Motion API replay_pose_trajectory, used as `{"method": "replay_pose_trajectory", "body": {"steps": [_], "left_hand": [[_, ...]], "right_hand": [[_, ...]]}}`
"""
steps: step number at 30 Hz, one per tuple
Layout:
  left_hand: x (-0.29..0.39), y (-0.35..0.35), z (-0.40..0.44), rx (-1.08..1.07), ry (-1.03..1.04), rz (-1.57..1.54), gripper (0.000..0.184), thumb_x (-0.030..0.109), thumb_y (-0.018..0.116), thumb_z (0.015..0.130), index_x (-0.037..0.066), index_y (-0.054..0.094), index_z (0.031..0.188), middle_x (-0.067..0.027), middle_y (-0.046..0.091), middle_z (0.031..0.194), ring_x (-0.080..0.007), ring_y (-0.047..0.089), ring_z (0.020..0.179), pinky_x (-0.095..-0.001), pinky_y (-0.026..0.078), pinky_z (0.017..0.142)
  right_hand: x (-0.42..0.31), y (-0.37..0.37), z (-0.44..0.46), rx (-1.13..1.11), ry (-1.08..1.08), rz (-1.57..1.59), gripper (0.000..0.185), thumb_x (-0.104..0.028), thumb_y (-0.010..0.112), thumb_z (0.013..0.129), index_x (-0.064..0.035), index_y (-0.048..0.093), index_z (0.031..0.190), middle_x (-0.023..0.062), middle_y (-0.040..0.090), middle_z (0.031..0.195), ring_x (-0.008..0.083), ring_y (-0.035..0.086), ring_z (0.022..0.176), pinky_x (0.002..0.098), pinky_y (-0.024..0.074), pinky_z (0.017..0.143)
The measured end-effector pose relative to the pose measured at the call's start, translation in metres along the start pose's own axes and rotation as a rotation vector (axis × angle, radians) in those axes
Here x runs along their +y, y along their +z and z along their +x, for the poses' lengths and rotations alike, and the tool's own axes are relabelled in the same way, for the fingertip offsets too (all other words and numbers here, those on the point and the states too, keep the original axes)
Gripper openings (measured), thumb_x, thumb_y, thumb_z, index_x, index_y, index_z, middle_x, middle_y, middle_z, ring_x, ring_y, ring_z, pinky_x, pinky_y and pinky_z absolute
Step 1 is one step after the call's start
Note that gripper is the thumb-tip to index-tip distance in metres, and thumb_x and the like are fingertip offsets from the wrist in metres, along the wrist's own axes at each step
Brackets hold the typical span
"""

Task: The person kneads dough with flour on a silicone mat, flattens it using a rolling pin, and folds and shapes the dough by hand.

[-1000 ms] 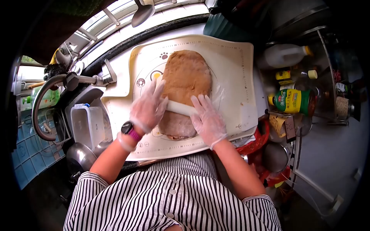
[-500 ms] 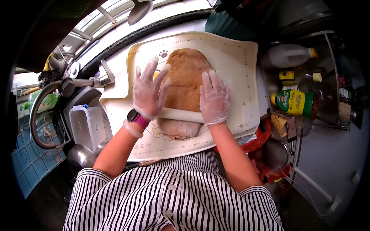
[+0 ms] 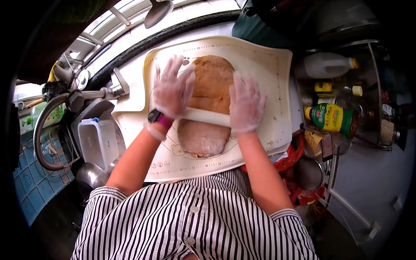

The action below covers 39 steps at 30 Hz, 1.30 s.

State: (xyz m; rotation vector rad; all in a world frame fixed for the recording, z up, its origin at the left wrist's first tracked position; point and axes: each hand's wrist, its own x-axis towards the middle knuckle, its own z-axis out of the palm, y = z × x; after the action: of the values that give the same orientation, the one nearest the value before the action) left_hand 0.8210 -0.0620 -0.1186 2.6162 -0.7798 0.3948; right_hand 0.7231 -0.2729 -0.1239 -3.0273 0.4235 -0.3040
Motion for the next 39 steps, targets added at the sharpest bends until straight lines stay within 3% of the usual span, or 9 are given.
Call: {"method": "replay_pose_trajectory", "body": {"steps": [1,8,22,25,27,30,33,36,39], "left_hand": [[-0.001,0.005,0.013,0.037,-0.012,-0.011,0.03,0.029,0.061,0.106,0.019,0.072,0.132,-0.011,0.056,0.154,-0.0362,0.051,0.147,-0.0629,0.035,0.122],[-0.002,0.016,-0.011,0.049,0.059,-0.063,0.026,0.028,0.065,0.103,0.018,0.074,0.125,-0.0102,0.067,0.137,-0.0354,0.06,0.137,-0.0677,0.037,0.117],[0.015,0.002,-0.055,-0.135,-0.168,0.038,0.057,0.05,0.057,0.105,0.019,0.057,0.153,-0.0196,0.061,0.151,-0.0418,0.05,0.147,-0.0713,0.03,0.117],[0.022,-0.012,-0.074,-0.169,-0.191,-0.037,0.056,0.046,0.059,0.104,0.02,0.056,0.154,-0.019,0.06,0.15,-0.041,0.053,0.141,-0.0619,0.045,0.109],[0.028,-0.025,-0.085,-0.285,-0.248,-0.229,0.058,0.038,0.063,0.101,0.021,0.055,0.154,-0.0168,0.057,0.15,-0.0392,0.055,0.133,-0.0508,0.058,0.091],[0.033,-0.038,-0.118,-0.311,-0.096,-0.047,0.057,0.026,0.059,0.1,0.019,0.053,0.157,-0.0199,0.057,0.15,-0.0449,0.052,0.139,-0.0482,0.059,0.093],[0.035,-0.039,-0.17,-0.27,-0.067,-0.102,0.062,0.023,0.057,0.101,0.013,0.046,0.161,-0.023,0.048,0.157,-0.0487,0.045,0.144,-0.0526,0.049,0.111],[0.041,-0.056,-0.21,-0.232,-0.035,-0.218,0.071,0.029,0.058,0.102,0.007,0.035,0.165,-0.0236,0.033,0.169,-0.0501,0.031,0.155,-0.0612,0.032,0.124],[0.045,-0.071,-0.201,-0.299,-0.081,-0.132,0.055,0.034,0.057,0.105,0.01,0.053,0.154,-0.0214,0.043,0.165,-0.0468,0.038,0.154,-0.0673,0.025,0.126]], "right_hand": [[0.004,0.005,0.013,0.06,0.038,-0.012,0.046,-0.04,0.056,0.108,-0.0248,0.058,0.152,0.0042,0.055,0.156,0.0248,0.05,0.146,0.0606,0.0264,0.125],[0.003,0.02,0.024,0.101,-0.039,-0.007,0.044,-0.04,0.057,0.107,-0.023,0.063,0.148,0.0051,0.059,0.152,0.0257,0.049,0.147,0.062,0.0301,0.124],[-0.007,0.007,-0.04,-0.032,0.088,0.036,0.061,-0.043,0.058,0.105,-0.0221,0.048,0.161,0.0136,0.046,0.165,0.0347,0.042,0.153,0.0669,0.0294,0.122],[-0.017,-0.005,-0.068,-0.093,0.11,0.021,0.064,-0.042,0.058,0.104,-0.0259,0.043,0.164,0.0135,0.044,0.167,0.0362,0.041,0.154,0.0675,0.0299,0.121],[-0.02,-0.01,-0.091,-0.126,0.114,0.028,0.065,-0.041,0.058,0.104,-0.028,0.042,0.166,0.0136,0.043,0.168,0.0368,0.04,0.154,0.0679,0.03,0.121],[-0.02,-0.012,-0.128,-0.17,0.048,0.05,0.067,-0.036,0.059,0.102,-0.0223,0.042,0.165,0.0135,0.043,0.168,0.0387,0.038,0.154,0.0667,0.0295,0.121],[-0.02,-0.022,-0.171,-0.136,-0.032,0.15,0.073,-0.035,0.063,0.098,-0.0115,0.042,0.163,0.0135,0.041,0.168,0.042,0.033,0.156,0.0627,0.0281,0.124],[-0.027,-0.031,-0.217,-0.098,-0.012,0.366,0.076,-0.038,0.065,0.097,-0.0132,0.041,0.164,0.0129,0.04,0.169,0.0416,0.03,0.158,0.0639,0.0265,0.124],[-0.016,-0.044,-0.202,-0.168,-0.027,0.183,0.068,-0.041,0.061,0.102,-0.0162,0.044,0.163,0.0127,0.046,0.166,0.0386,0.038,0.154,0.066,0.0252,0.124]]}}
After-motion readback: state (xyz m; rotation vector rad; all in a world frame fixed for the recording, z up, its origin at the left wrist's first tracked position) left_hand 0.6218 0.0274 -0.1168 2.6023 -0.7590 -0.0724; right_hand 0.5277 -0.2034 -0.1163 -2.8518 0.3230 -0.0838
